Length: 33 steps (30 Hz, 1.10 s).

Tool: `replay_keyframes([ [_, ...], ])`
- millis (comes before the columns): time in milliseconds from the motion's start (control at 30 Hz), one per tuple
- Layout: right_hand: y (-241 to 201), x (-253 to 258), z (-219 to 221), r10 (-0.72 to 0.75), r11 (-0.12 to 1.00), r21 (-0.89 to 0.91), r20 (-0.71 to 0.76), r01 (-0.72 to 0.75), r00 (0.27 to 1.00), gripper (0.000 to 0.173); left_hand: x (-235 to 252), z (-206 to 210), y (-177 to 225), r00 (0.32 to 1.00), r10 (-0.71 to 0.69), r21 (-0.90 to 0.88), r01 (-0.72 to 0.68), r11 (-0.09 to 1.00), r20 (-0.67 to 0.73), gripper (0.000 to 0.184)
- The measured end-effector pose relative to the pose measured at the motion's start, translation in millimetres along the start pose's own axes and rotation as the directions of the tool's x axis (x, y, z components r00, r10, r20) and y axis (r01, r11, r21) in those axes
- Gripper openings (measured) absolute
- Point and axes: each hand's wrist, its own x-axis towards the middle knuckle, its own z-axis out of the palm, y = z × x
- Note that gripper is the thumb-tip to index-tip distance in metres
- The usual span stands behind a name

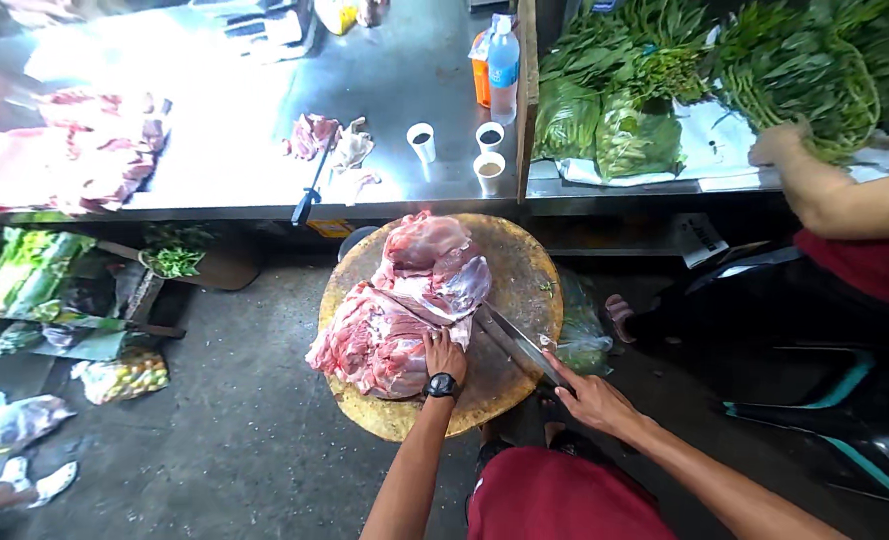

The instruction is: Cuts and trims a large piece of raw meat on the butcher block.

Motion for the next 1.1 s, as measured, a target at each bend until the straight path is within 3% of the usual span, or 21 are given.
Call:
replay_keyframes([
  [300, -37, 24, -12, -0.095, 0.983, -0.141, 0.141, 0.115, 0.985, 0.067, -40, 10, -5, 0.998, 0.061, -0.115, -0.063, 0.991, -0.02, 0.043],
  [433, -62, 43, -15, -0.123, 0.982, -0.138, 0.066, 0.131, 0.99, 0.066, -43, -25, -21, 0.992, -0.121, -0.375, 0.1, 0.921, -0.033, 0.053],
  [533, -88, 66, -22, -0.154, 0.978, -0.138, 0.017, 0.155, 0.988, 0.066, -22, -45, -57, 0.951, -0.295, -0.415, 0.233, 0.88, -0.09, 0.058],
  [600, -112, 83, -29, -0.148, 0.98, -0.128, 0.02, 0.149, 0.989, 0.066, -2, -49, -92, 0.925, -0.37, -0.456, 0.291, 0.841, -0.091, 0.074],
  [667, -137, 103, -35, -0.148, 0.982, -0.113, 0.02, 0.149, 0.989, 0.064, 19, -50, -130, 0.902, -0.42, -0.54, 0.307, 0.784, -0.097, 0.089],
  [767, -168, 138, -36, -0.183, 0.975, -0.125, 0.005, 0.182, 0.983, 0.064, 49, -59, -184, 0.876, -0.475, -0.61, 0.332, 0.719, -0.083, 0.097],
  [867, -194, 173, -32, -0.184, 0.962, -0.197, 0.04, 0.189, 0.982, 0.06, 76, -64, -239, 0.913, -0.398, -0.612, 0.367, 0.701, 0.091, 0.103],
  [967, -218, 199, -25, -0.18, 0.943, -0.27, 0.087, 0.197, 0.98, 0.061, 107, -54, -285, 0.951, -0.169, -0.663, 0.303, 0.685, 0.26, 0.081],
  [1100, -236, 221, -15, -0.13, 0.936, -0.311, 0.136, 0.167, 0.982, 0.064, 135, -53, -313, 0.938, -0.003, -0.645, 0.24, 0.725, 0.346, 0.073],
])
